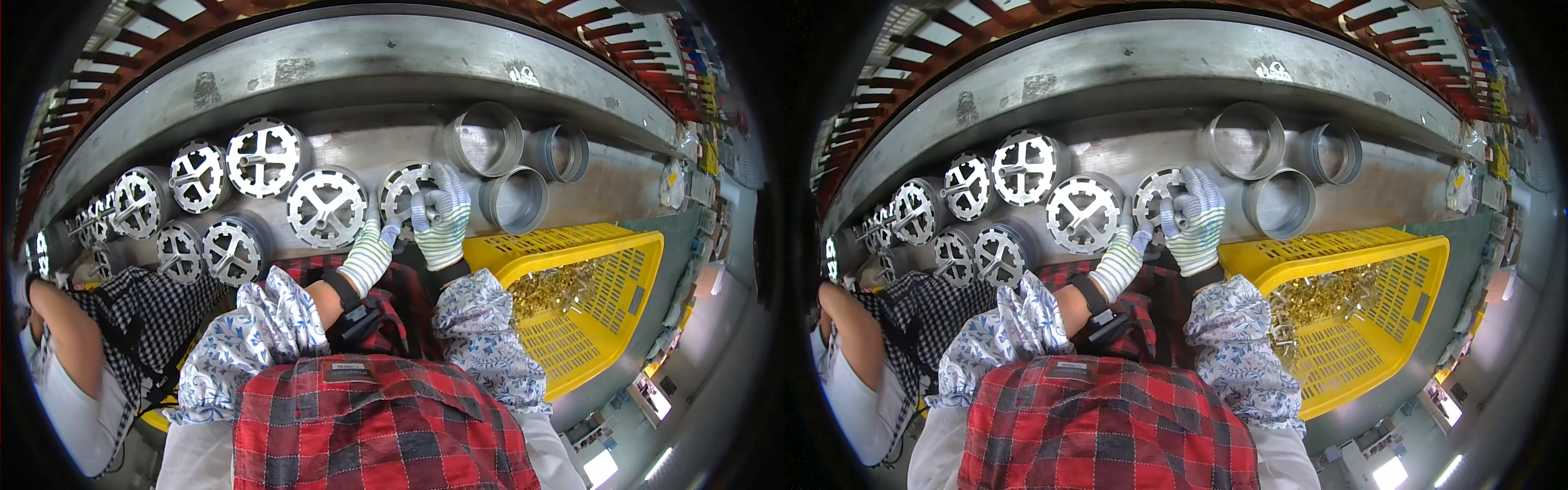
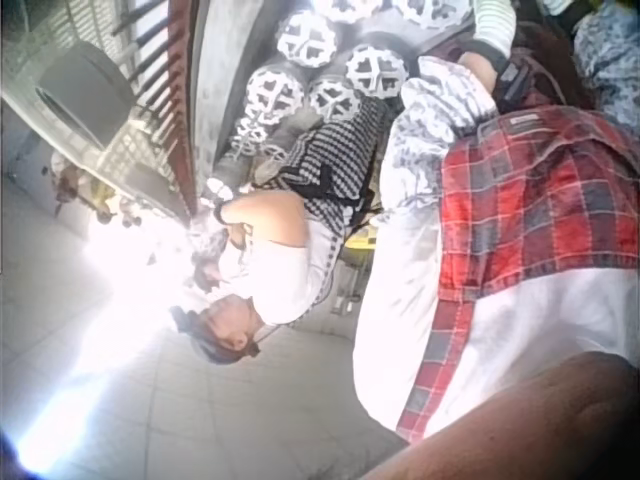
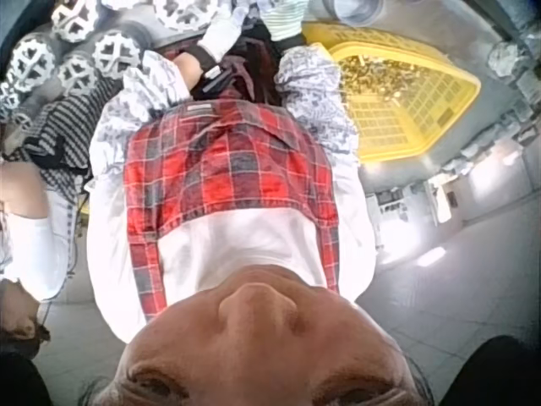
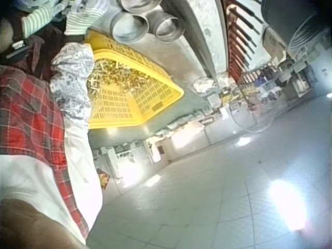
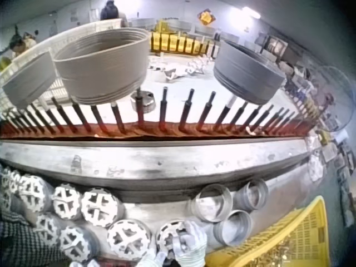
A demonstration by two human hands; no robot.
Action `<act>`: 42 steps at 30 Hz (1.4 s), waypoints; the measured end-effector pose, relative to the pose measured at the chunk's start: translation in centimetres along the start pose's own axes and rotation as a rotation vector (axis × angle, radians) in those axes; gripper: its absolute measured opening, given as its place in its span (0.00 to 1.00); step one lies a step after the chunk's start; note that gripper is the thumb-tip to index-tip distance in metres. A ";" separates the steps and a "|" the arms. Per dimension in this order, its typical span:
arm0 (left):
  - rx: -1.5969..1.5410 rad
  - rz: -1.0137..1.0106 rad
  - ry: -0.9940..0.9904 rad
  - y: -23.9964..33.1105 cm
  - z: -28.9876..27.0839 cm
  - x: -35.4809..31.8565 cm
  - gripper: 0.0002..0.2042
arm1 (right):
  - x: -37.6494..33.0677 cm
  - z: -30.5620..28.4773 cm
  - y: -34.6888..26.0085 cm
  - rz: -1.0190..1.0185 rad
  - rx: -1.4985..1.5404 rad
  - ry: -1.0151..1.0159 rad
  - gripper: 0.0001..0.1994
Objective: Manually assembling plastic or rubber industrial rings and components at a conveyor belt workstation.
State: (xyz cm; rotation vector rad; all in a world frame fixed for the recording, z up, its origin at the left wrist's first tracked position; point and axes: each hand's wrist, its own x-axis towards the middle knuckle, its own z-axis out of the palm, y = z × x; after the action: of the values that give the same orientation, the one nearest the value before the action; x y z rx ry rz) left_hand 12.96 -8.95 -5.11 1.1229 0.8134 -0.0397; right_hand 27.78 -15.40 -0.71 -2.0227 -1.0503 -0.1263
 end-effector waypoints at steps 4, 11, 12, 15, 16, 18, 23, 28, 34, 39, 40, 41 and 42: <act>-0.081 -0.149 0.029 3.8 1.0 -0.9 0.36 | 0.0 -0.2 0.0 -0.006 0.008 0.000 0.10; 0.095 -0.099 0.029 2.7 0.4 -0.3 0.36 | -1.1 -0.2 0.0 0.068 -0.054 0.028 0.08; 0.072 -0.104 0.021 2.8 0.4 -0.3 0.37 | -1.3 -0.3 0.0 0.079 -0.034 0.008 0.08; 0.157 -0.151 0.000 3.5 0.1 0.0 0.38 | -1.1 -0.5 -0.4 0.092 -0.079 -0.001 0.08; 0.154 -0.151 -0.001 4.0 0.1 -0.1 0.38 | -1.1 -0.8 -0.5 0.091 -0.081 -0.003 0.08; 0.248 -0.137 -0.018 4.9 0.0 -0.4 0.38 | -1.0 -1.3 -0.5 0.099 -0.097 0.023 0.08; 0.280 -0.123 -0.022 5.3 0.2 -0.5 0.38 | -1.4 -1.1 0.0 0.109 -0.076 0.005 0.08; 0.259 -0.133 0.045 5.9 0.6 -0.7 0.37 | -0.9 -0.7 -0.3 0.067 -0.077 0.010 0.08; 0.321 -0.089 0.074 5.5 1.0 -0.6 0.35 | -1.3 -0.6 0.4 0.101 -0.040 0.018 0.08; 0.321 -0.103 0.084 5.4 0.9 -0.5 0.35 | -1.3 -0.4 0.5 0.104 -0.028 0.020 0.07; 0.349 -0.121 0.072 5.1 0.8 -0.4 0.35 | -1.3 -0.3 0.5 0.102 -0.025 0.016 0.07; 0.376 -0.138 0.058 4.7 0.7 -0.2 0.35 | -1.2 -0.4 0.4 0.095 -0.034 0.022 0.07; 0.158 -0.139 0.061 2.7 0.7 0.5 0.35 | -1.1 -0.4 0.3 0.088 -0.043 0.028 0.07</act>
State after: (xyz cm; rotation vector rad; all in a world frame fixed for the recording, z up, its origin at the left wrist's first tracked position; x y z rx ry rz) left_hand 14.87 -8.08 -3.13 1.2196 0.9546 -0.1892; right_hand 27.36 -16.43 -1.09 -2.0965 -0.9469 -0.1315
